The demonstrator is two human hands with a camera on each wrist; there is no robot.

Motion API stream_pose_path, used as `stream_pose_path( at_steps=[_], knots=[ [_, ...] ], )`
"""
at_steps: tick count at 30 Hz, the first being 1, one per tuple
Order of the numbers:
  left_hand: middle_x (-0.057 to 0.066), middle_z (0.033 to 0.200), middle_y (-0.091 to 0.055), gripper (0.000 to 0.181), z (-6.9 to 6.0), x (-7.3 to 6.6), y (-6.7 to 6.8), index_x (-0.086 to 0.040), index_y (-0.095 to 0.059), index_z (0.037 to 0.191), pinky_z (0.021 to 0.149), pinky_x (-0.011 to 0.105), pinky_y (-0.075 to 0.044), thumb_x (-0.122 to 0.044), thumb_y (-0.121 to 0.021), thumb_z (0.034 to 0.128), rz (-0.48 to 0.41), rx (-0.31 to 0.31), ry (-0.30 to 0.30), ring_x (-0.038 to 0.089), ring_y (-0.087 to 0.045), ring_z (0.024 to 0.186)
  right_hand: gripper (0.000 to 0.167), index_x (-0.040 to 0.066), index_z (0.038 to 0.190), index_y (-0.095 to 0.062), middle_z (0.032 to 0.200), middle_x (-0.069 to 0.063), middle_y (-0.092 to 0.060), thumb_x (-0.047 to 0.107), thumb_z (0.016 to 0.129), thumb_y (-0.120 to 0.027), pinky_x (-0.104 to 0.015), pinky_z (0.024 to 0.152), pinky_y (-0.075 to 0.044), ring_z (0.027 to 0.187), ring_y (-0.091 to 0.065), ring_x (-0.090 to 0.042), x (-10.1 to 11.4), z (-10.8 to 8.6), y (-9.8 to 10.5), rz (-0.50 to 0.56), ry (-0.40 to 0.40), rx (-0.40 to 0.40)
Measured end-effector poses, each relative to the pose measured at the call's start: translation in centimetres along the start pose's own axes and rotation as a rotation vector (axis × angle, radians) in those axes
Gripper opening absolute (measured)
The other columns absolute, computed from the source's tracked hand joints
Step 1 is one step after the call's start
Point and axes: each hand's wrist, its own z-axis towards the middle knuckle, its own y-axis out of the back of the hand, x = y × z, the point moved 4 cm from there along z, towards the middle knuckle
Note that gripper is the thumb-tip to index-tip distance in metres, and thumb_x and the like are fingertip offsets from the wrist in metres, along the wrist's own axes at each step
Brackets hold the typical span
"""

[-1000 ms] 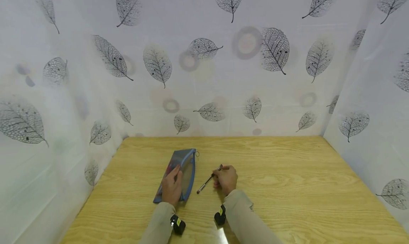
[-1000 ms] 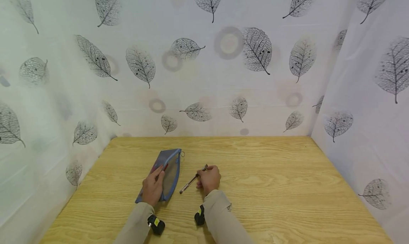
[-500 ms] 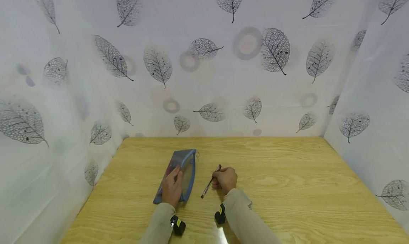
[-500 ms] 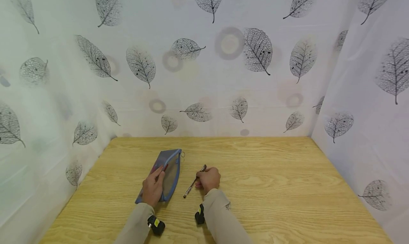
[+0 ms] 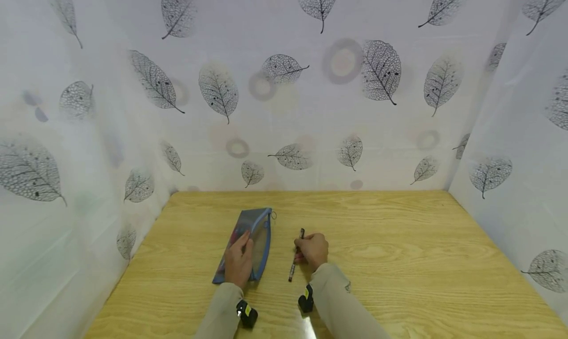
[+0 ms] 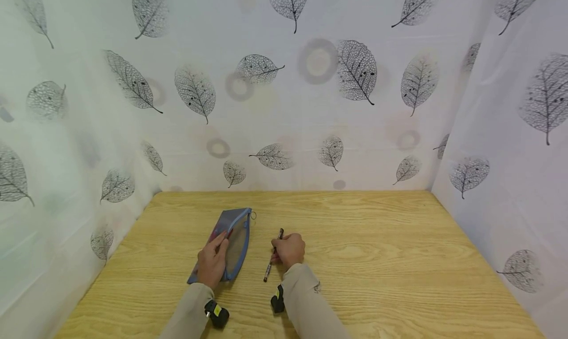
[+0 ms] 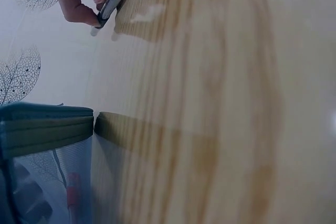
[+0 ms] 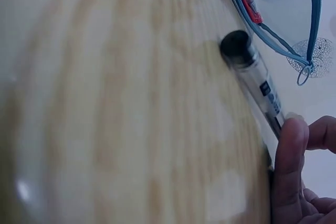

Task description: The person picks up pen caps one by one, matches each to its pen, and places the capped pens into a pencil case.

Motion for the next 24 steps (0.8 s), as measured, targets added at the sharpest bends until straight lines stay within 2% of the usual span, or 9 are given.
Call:
stream_pose_path(
  at_steps=[7, 11, 14, 17, 19, 22, 24],
  knots=[
    [0.021, 0.134, -0.054, 0.035, -0.2, -0.2, 0.0, 0.008, -0.054, 0.13, 0.103, 0.051, -0.04, -0.008, -0.05, 0.0996, -0.009, -0.002, -0.017, 0.037, -0.049, 0.126, 0.017, -0.006, 0.095, -0.064, 0.067, -0.011, -0.065, 0.007, 0.084, -0.066, -0.028, 0.044, -0.054, 0.044, -0.059, -0.013, 0.0, -0.1, -0.1, -0.029, 0.048, 0.009],
    [0.02, 0.135, -0.054, 0.035, -0.2, 0.0, -0.1, 0.008, -0.054, 0.131, 0.103, 0.05, -0.04, -0.008, -0.05, 0.0995, -0.011, -0.001, -0.005, 0.036, -0.049, 0.126, 0.019, -0.006, 0.099, -0.062, 0.071, -0.009, -0.067, 0.008, 0.085, -0.065, -0.028, 0.043, -0.053, 0.043, -0.058, -0.012, 0.2, -0.3, -0.3, -0.02, 0.09, 0.036],
    [0.019, 0.135, -0.053, 0.036, -0.1, 0.0, -0.1, 0.007, -0.054, 0.131, 0.105, 0.049, -0.039, -0.009, -0.05, 0.0997, -0.005, 0.002, 0.012, 0.036, -0.048, 0.127, 0.023, -0.007, 0.104, -0.059, 0.076, -0.011, -0.068, 0.006, 0.086, -0.064, -0.03, 0.044, -0.054, 0.045, -0.06, -0.013, 0.4, -0.5, -0.6, 0.044, 0.105, 0.099],
    [0.018, 0.136, -0.053, 0.036, 0.0, 0.0, -0.1, 0.006, -0.054, 0.132, 0.105, 0.048, -0.039, -0.011, -0.05, 0.0999, -0.002, 0.003, 0.022, 0.035, -0.048, 0.127, 0.028, -0.01, 0.111, -0.053, 0.084, -0.02, -0.069, 0.002, 0.087, -0.062, -0.034, 0.049, -0.057, 0.051, -0.063, -0.015, 0.9, -0.9, -1.0, 0.132, 0.103, 0.192],
    [0.019, 0.135, -0.053, 0.036, 0.0, 0.0, -0.1, 0.006, -0.054, 0.131, 0.105, 0.048, -0.039, -0.01, -0.05, 0.0997, 0.001, 0.0, 0.02, 0.035, -0.049, 0.127, 0.032, -0.011, 0.115, -0.05, 0.087, -0.022, -0.069, 0.001, 0.088, -0.062, -0.035, 0.052, -0.058, 0.054, -0.063, -0.015, 1.2, -1.0, -1.3, 0.18, 0.104, 0.245],
    [0.02, 0.134, -0.054, 0.036, -0.1, -0.1, -0.3, 0.007, -0.055, 0.13, 0.104, 0.049, -0.04, -0.01, -0.051, 0.0992, 0.011, -0.007, 0.01, 0.036, -0.05, 0.126, 0.035, -0.013, 0.118, -0.048, 0.092, -0.027, -0.068, 0.0, 0.089, -0.062, -0.035, 0.054, -0.058, 0.056, -0.064, -0.015, 1.7, -1.2, -1.9, 0.2, 0.117, 0.296],
    [0.02, 0.134, -0.054, 0.035, -0.1, -0.1, -0.3, 0.008, -0.055, 0.13, 0.104, 0.05, -0.04, -0.009, -0.051, 0.0989, 0.019, -0.011, 0.008, 0.037, -0.05, 0.125, 0.035, -0.011, 0.118, -0.049, 0.092, -0.024, -0.069, 0.001, 0.089, -0.063, -0.032, 0.054, -0.058, 0.056, -0.064, -0.014, 1.7, -1.0, -2.4, 0.198, 0.118, 0.304]
  ],
)
